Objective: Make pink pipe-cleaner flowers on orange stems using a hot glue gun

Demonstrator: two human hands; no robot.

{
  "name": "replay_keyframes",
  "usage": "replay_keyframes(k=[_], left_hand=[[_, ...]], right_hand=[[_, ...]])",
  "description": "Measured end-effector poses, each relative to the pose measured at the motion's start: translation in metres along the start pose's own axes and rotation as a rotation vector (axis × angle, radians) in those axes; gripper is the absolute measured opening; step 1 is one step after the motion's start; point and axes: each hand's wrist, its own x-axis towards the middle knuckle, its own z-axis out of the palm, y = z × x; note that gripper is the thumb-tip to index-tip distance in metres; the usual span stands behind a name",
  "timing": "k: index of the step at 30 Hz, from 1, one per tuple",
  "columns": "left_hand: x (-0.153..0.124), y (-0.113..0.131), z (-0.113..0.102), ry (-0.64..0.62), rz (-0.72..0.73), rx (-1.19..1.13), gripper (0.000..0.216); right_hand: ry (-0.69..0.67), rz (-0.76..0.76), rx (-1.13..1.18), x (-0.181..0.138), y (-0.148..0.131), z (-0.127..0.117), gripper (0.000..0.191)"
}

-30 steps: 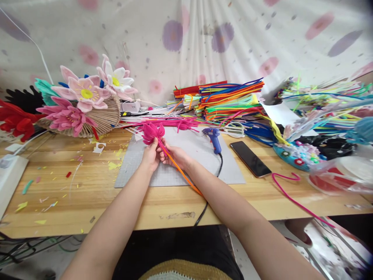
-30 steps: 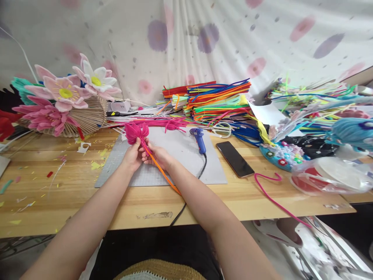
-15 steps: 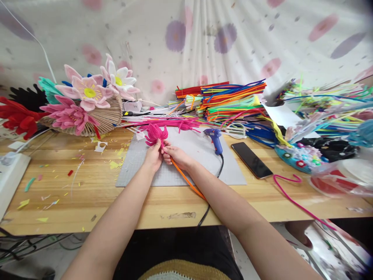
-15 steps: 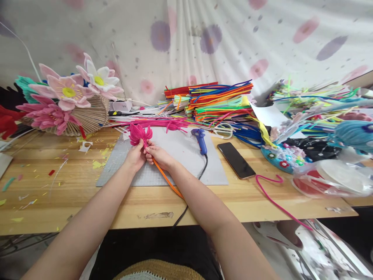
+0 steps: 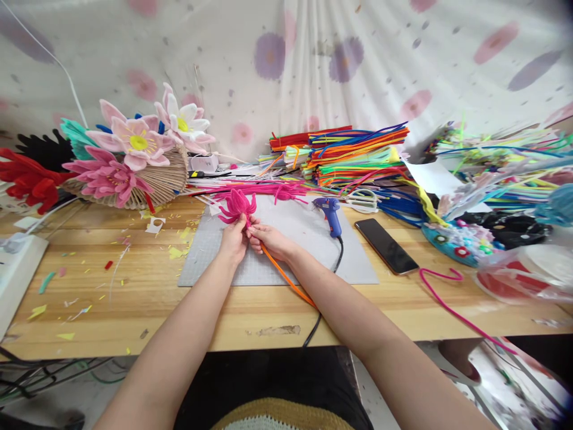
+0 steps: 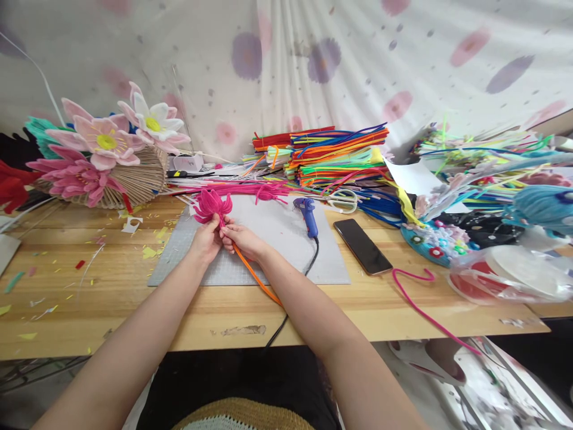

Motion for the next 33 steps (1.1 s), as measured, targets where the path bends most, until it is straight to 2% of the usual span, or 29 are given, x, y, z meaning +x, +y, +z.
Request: replay_keyframes(k=[6,9,12,14,15,17,20,23,25,29,33], left_hand=[[0.008,0.008,-0.005,-0.065,-0.114,-0.02,0.026],[0.012,0.014,-0.01,-0.086,-0.154,-0.073,0.029],[0.01,0.019,-0.013,-0.113,-0.201,-0.074,0.029],[0.007,0.022,-0.013,-0.145,-0.195,-0.047,0.027],[0.005,0.022,-0.013,-0.164,-0.18,-0.03,0.026],[0.002,0.024,-0.012,-0.2,-0.153,-0.009,0.024],[0.001,0.025,-0.011,-0.232,-0.171,-0.029,0.026],[0.003,0.025,-0.012,-0.23,-0.224,-0.064,0.019],[0.005,0.025,-0.013,-0.218,-0.208,-0.061,0.011],[0.009,0.02,-0.012,-0.089,-0.032,-0.005,0.007],[0.012,0.015,-0.01,0.079,0.062,0.07,0.009]], right_hand=[[0.135,-0.025,-0.21,0.002,0.006,0.007,0.036],[0.259,-0.046,-0.505,0.001,0.002,0.004,0.039],[0.526,-0.177,-1.013,-0.006,-0.015,-0.009,0.023],[0.738,-0.258,-1.257,-0.012,-0.032,-0.023,0.013],[0.817,-0.265,-1.341,-0.014,-0.04,-0.03,0.015],[0.925,-0.184,-1.457,-0.017,-0.055,-0.042,0.021],[0.933,0.037,-1.58,-0.01,-0.068,-0.055,0.033],[0.849,0.249,-1.692,0.003,-0.072,-0.065,0.04],[0.801,0.338,-1.748,0.01,-0.072,-0.069,0.04],[0.754,0.354,-1.797,0.01,-0.071,-0.069,0.035],[0.734,0.271,-1.832,-0.008,-0.073,-0.059,0.029]])
